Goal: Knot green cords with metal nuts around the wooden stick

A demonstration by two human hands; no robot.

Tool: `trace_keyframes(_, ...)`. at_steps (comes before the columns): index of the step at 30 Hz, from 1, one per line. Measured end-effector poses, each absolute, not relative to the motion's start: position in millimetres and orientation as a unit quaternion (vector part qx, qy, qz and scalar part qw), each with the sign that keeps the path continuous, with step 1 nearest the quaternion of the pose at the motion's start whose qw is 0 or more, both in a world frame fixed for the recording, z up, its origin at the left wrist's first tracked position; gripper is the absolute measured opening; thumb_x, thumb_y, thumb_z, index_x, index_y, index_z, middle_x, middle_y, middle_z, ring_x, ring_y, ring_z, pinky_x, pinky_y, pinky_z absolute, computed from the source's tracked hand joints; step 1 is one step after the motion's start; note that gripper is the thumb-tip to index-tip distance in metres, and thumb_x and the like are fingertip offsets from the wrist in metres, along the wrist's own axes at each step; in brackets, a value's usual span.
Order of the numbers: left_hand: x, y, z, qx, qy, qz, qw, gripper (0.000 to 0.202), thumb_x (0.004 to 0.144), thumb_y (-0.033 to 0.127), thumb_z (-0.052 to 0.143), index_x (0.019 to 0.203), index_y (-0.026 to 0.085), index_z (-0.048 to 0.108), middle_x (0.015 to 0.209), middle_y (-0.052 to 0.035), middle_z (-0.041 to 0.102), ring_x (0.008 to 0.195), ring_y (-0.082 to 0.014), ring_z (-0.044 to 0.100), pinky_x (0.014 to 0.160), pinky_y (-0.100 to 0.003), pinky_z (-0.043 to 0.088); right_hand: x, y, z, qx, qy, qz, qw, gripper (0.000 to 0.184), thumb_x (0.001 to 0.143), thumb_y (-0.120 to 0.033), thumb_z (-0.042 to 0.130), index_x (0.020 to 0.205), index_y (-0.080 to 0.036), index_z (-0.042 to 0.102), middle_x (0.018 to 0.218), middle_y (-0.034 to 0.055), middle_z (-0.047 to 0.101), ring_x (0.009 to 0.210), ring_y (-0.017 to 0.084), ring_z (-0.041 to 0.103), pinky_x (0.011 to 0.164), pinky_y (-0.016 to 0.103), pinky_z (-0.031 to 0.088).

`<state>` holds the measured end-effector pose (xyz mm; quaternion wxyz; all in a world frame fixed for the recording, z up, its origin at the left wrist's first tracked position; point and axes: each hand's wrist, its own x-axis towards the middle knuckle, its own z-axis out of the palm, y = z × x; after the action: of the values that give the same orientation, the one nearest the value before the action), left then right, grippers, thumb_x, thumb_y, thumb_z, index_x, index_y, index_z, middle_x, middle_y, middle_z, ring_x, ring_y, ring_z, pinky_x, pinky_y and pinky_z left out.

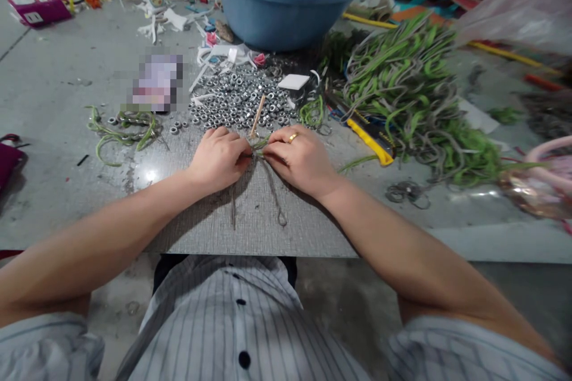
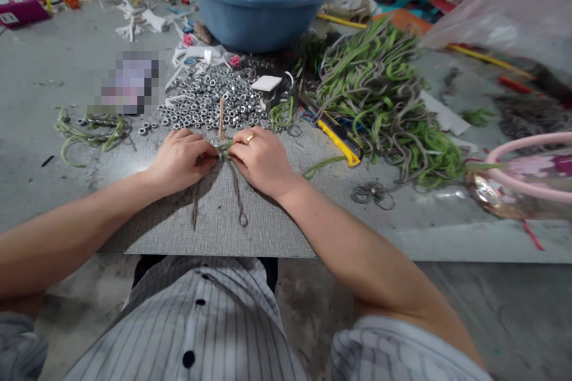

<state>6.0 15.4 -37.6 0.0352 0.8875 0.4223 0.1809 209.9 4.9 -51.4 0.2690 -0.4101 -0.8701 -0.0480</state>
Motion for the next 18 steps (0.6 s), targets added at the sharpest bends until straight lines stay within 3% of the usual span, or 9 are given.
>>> trace_keyframes(7, 5.3, 16.2, -40.3, 0.894, 0.408, 0.186, 0.014, 0.012, 0.082, 0.023, 0.06, 0.084, 0.018, 0.07, 0.076, -0.0052, 0.067, 0.081, -0.0236, 0.057, 0.074, -0.037, 0.04, 208.4, 1.8, -44.8, -0.392, -0.886, -0.094, 0.227, 0.028, 0.094, -0.021, 0.046, 0.082, -0.023, 0.071, 0.092, 0.0074, 0.069, 0.086, 0.023, 0.054, 0.074, 0.04, 0.042)
trace_keyframes(18, 6.6, 14.8, -39.5, 0.893, 0.414, 0.175, 0.021, 0.016, 0.083, 0.022, 0.058, 0.087, 0.018, 0.073, 0.078, -0.0063, 0.068, 0.083, -0.0258, 0.057, 0.076, -0.04, 0.04, 202.3, 2.2, -48.3, -0.398, -0.882, -0.067, 0.243, 0.029, 0.096, -0.026, 0.045, 0.081, -0.023, 0.07, 0.09, 0.0081, 0.068, 0.086, 0.024, 0.054, 0.074, 0.041, 0.04)
